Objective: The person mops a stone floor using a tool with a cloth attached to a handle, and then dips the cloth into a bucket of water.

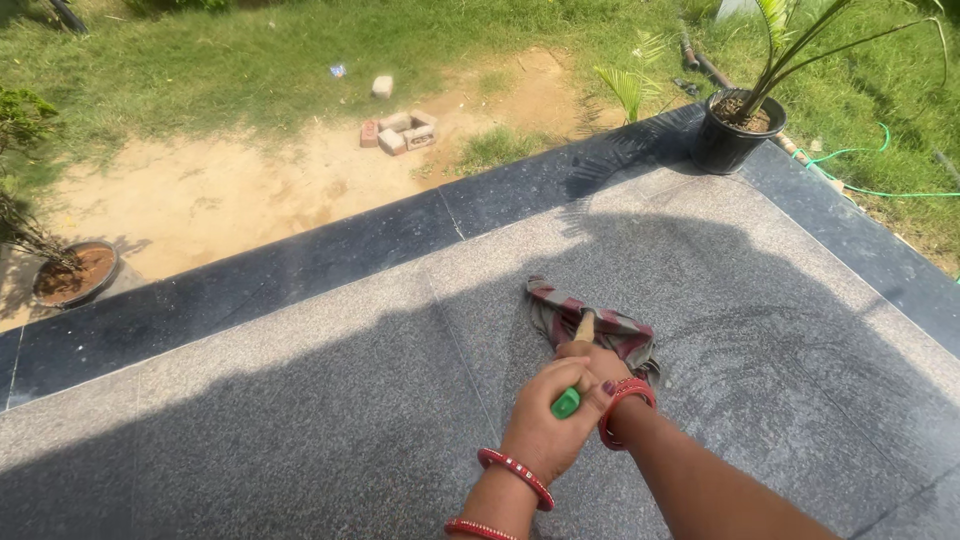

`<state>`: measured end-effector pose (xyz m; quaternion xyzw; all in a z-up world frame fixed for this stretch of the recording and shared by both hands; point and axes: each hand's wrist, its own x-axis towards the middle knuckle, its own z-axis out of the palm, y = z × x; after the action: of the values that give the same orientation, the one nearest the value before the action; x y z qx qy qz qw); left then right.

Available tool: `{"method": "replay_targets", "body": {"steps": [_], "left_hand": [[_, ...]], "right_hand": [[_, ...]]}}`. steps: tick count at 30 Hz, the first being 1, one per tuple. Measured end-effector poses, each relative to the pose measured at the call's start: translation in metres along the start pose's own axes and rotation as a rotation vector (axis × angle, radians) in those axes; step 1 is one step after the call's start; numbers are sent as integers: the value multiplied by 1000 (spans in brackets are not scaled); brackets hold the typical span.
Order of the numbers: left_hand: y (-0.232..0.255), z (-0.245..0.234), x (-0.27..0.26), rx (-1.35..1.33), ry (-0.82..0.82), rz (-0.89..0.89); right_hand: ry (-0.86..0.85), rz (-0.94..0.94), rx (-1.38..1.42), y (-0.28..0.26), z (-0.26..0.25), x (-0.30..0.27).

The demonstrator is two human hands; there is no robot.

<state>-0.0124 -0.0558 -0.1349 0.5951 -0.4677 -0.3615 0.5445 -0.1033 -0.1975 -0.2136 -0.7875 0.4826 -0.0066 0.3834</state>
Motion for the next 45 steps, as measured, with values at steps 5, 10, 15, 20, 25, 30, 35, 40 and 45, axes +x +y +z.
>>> {"method": "replay_targets", "body": {"steps": [5, 10, 15, 20, 25, 30, 35, 40, 45], "left_hand": [[-12, -7, 55, -44, -60, -3], [-18, -14, 107, -28, -142, -150], [-52, -18, 136, -107, -202, -7], [-86, -8, 147, 29, -255, 40], [-93, 9, 181, -21, -217, -12], [-97, 25, 235, 41, -128, 33], [-63, 82, 281, -27, -40, 48], [5, 108, 333, 59, 93, 100], [62, 71, 359, -170, 65, -116]], "right_hand": [[16, 122, -40, -7, -20, 40], [39, 217, -11, -11, -38, 79], [45, 297, 49, -2, -40, 107], [60, 404, 222, 10, -41, 116], [52, 260, 0, 19, -67, 138], [29, 193, -69, 35, -94, 184], [30, 157, -71, 80, -152, 222], [116, 43, -148, 65, -202, 233], [160, 118, 70, 20, -211, 219]]}}
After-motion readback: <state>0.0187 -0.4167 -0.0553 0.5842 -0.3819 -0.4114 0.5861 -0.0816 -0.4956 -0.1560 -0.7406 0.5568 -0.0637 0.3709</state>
